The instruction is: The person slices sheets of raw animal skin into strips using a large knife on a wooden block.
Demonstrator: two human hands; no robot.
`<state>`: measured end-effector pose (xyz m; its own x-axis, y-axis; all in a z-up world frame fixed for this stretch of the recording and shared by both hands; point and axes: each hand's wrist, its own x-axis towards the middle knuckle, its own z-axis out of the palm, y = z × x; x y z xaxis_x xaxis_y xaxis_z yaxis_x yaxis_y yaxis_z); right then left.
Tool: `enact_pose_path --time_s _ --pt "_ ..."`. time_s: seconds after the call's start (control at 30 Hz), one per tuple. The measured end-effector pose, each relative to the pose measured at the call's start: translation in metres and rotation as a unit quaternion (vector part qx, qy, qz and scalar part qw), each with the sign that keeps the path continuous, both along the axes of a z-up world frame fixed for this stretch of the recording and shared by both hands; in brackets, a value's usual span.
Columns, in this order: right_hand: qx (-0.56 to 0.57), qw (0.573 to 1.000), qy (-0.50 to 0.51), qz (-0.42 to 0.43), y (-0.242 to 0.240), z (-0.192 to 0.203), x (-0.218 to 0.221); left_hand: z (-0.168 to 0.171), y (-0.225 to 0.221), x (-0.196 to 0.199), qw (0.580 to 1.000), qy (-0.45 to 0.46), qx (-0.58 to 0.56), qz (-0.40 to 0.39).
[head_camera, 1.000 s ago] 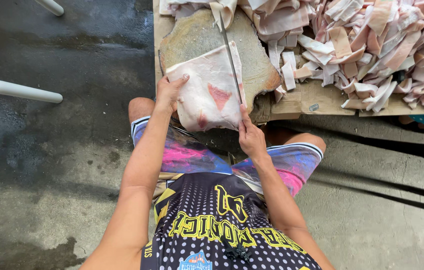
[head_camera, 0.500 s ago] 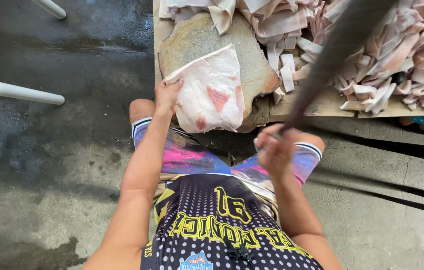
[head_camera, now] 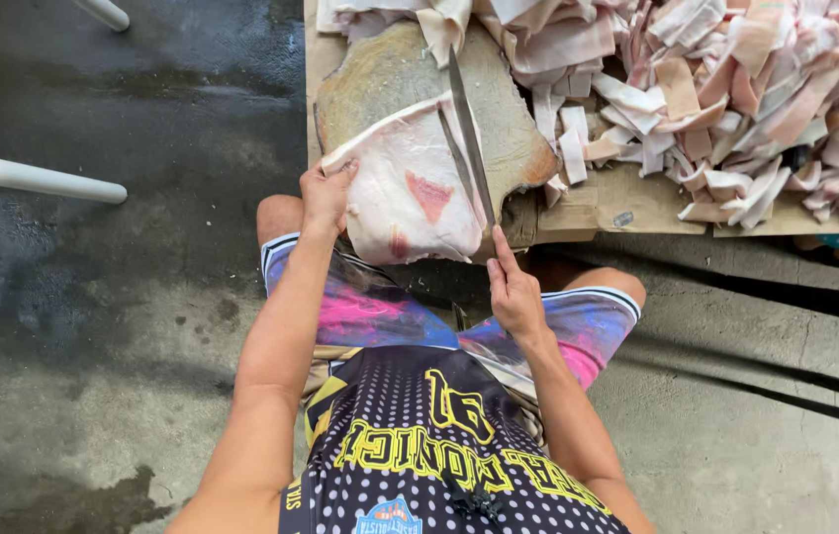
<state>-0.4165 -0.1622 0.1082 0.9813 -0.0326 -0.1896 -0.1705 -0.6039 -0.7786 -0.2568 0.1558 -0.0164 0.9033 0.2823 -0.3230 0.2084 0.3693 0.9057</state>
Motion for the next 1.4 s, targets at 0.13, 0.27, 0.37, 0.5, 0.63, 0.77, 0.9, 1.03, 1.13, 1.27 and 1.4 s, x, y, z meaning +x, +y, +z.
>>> enact_pose_path --time_s 0.13,0.27,0.37,0.5,0.63,0.77,0.9,1.03,1.13,1.27,1.4 --pt "-0.003 0.991 -0.132 0.033 0.002 0.005 0.003 0.004 -0.001 -0.003 1.000 -0.001 0.016 -0.007" --pt "-0.079 0.980 -0.167 0.075 0.008 -0.014 0.012 0.010 -0.004 -0.010 1.000 0.012 0.008 -0.001" --pt "-0.081 0.987 -0.123 0.067 0.010 -0.023 0.030 0.022 0.003 -0.007 0.999 0.015 0.013 0.040" --pt "0.036 0.999 -0.007 -0.001 -0.004 -0.010 0.011 0.026 0.010 -0.020 0.989 0.128 -0.011 0.070" --pt "0.120 0.981 -0.150 0.006 -0.008 0.011 -0.019 0.024 0.020 -0.021 0.997 0.044 -0.043 0.050" --pt "0.075 0.969 -0.237 0.008 0.008 0.000 -0.033 0.014 0.019 -0.013 0.996 0.051 -0.049 0.061" --pt "-0.084 0.994 -0.064 0.035 0.015 -0.027 -0.032 0.004 0.025 -0.013 0.997 0.021 -0.039 0.060" --pt "-0.093 0.992 -0.078 0.021 -0.012 -0.024 -0.027 0.006 0.027 -0.006 0.997 0.039 -0.041 0.053" --pt "-0.085 0.995 -0.055 -0.028 -0.033 -0.012 -0.004 0.015 0.014 0.014 0.999 0.042 -0.033 0.008" --pt "0.005 0.997 -0.002 -0.083 -0.025 0.006 -0.006 0.027 -0.016 0.016 0.995 0.038 -0.055 -0.071" --pt "-0.005 0.997 -0.074 -0.019 0.005 0.004 -0.011 0.037 -0.040 0.019 0.982 0.082 0.171 -0.018"
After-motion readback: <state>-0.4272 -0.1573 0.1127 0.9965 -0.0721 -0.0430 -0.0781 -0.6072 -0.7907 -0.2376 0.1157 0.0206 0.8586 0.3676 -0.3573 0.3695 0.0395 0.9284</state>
